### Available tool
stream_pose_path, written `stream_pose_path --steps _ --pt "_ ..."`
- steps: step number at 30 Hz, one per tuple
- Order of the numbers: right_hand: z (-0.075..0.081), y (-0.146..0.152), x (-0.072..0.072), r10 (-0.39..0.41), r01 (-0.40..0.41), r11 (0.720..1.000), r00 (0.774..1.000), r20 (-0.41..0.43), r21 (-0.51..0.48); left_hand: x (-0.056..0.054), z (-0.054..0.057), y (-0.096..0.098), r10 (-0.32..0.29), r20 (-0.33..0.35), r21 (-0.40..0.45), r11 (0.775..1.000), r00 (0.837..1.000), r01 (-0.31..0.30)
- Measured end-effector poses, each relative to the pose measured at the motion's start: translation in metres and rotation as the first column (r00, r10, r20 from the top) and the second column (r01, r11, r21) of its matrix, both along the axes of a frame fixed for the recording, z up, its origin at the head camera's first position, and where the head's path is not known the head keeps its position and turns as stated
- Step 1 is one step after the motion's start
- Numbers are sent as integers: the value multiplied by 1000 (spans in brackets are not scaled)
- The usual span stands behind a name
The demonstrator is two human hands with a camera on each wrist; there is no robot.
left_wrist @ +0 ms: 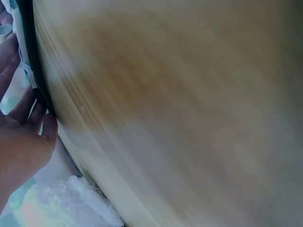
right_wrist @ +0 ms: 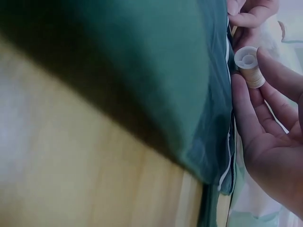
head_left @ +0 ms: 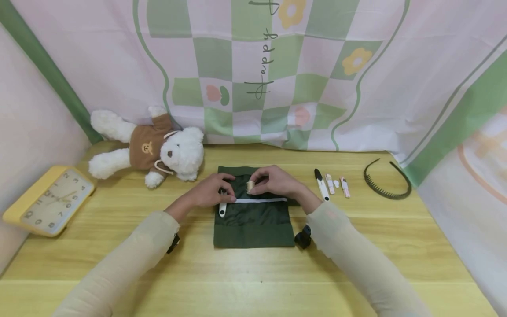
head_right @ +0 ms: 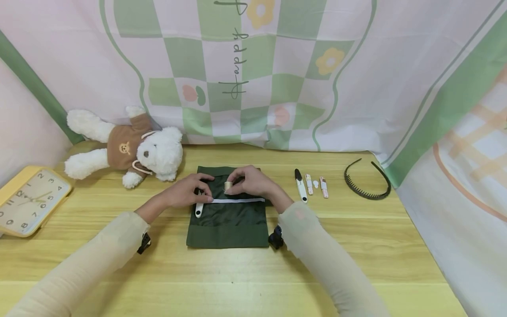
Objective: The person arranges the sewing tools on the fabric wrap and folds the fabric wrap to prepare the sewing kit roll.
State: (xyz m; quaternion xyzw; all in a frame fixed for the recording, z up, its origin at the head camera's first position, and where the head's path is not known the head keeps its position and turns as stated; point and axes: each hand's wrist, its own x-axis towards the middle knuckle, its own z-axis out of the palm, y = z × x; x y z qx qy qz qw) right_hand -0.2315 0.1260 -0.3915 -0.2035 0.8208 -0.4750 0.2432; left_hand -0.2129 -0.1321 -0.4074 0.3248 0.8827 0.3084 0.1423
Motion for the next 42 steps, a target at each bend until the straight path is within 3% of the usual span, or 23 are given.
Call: stream_pose_path --steps 11,24,42 --pt "1 -16 -3 40 -39 999 999 -33 34 -2 0 -1 -10 6 5 1000 1000 10" --pt "3 -29 -2 87 -86 996 995 -45 26 -1 6 1 2 81 -18 1000 997 0" --pt "0 -37 -1 39 -36 998 998 -53 46 1 8 -1 -36 61 20 999 998 35"
